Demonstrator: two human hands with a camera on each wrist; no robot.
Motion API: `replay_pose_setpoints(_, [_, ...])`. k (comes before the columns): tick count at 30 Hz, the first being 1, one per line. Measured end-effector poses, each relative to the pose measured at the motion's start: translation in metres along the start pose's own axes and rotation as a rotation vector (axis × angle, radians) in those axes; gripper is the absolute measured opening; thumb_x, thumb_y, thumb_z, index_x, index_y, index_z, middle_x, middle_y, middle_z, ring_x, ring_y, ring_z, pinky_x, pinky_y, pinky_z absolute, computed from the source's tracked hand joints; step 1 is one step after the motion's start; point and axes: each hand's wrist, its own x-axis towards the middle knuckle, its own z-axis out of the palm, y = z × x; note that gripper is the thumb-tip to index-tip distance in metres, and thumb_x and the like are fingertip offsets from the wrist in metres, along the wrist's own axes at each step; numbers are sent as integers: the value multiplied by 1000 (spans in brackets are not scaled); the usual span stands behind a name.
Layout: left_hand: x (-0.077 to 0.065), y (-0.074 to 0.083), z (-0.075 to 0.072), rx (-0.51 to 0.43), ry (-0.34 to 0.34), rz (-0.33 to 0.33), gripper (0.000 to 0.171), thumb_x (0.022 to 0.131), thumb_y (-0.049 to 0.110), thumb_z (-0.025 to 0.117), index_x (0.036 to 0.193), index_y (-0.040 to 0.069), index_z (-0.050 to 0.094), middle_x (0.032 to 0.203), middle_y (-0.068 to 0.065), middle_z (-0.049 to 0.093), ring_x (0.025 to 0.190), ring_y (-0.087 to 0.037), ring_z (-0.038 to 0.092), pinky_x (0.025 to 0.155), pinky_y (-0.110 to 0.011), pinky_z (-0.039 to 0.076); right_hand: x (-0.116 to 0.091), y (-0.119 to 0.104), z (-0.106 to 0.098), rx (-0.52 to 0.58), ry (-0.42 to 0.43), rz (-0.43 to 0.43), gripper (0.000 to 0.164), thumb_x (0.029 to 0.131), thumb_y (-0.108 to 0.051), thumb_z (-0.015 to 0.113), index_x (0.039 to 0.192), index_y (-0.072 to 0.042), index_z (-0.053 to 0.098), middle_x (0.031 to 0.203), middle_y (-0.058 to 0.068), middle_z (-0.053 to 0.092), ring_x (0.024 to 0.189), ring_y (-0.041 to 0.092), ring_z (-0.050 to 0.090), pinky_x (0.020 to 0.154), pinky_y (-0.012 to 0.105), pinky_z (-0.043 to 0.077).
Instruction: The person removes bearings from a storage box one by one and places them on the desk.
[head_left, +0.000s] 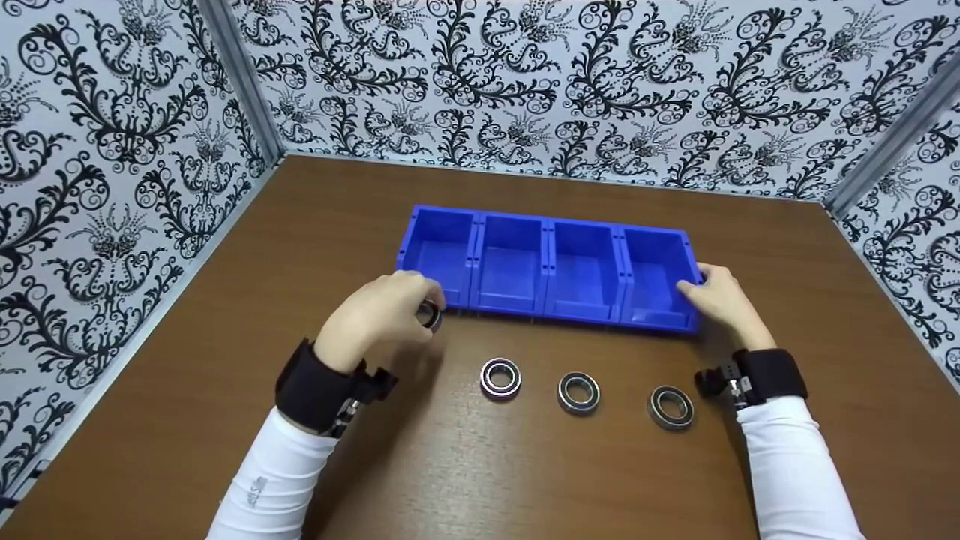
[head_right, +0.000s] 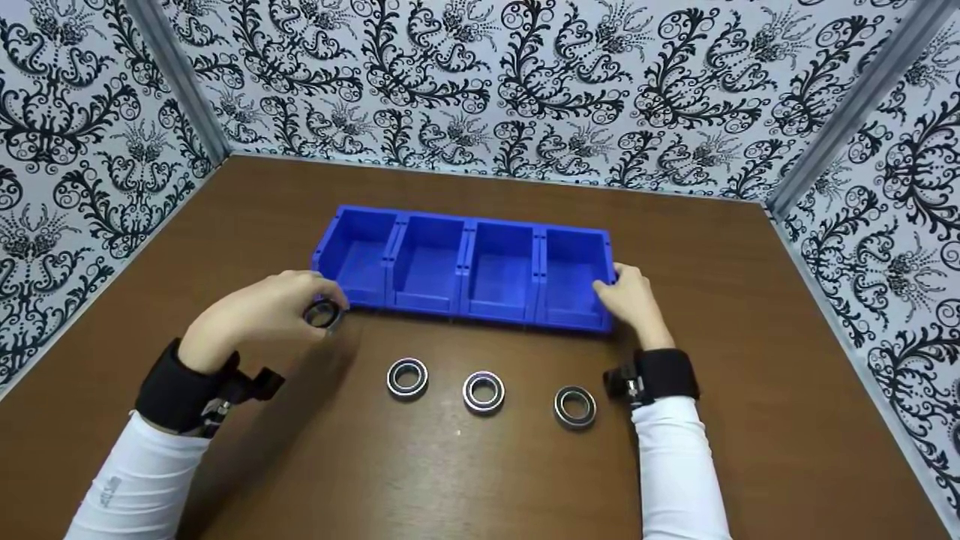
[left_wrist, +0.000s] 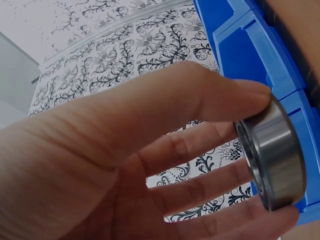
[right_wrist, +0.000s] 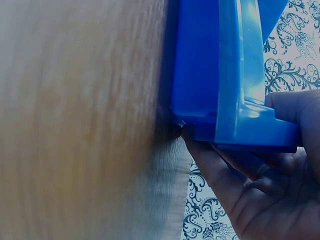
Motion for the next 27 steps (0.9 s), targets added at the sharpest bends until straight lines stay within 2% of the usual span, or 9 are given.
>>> replay_pose_setpoints(5, [-2,0,1,2,-18,-3,27,78,11,80,104,5,76,104,-11,68,99,-28,64,85,-47,54,0,0,0,13,11,-8,44,97,-8,57,130,21,57,112,33,69,78,9,60,69,19,47])
replay_pose_setpoints(10, [-4,0,2,-5,-40,-14,19,79,8,77,98,6,75,99,-9,67,91,-24,60,80,-44,52,1,0,0,6,16,-14,44,97,-8,57,129,21,57,111,33,69,78,9,60,69,19,47])
replay_pose_setpoints(17, [-5,1,4,5,-77,-30,22,80,9,78,101,5,75,99,-10,66,89,-23,58,79,-43,52,1,0,1,19,17,-11,42,96,-8,57,128,21,58,109,31,69,77,9,59,69,18,47])
replay_pose_setpoints(27, [-10,5,5,7,-112,-24,19,77,8,79,96,9,74,95,-7,68,85,-21,61,78,-41,53,0,0,1,23,12,-10,45,97,-8,56,130,21,57,114,34,67,83,14,62,70,17,47])
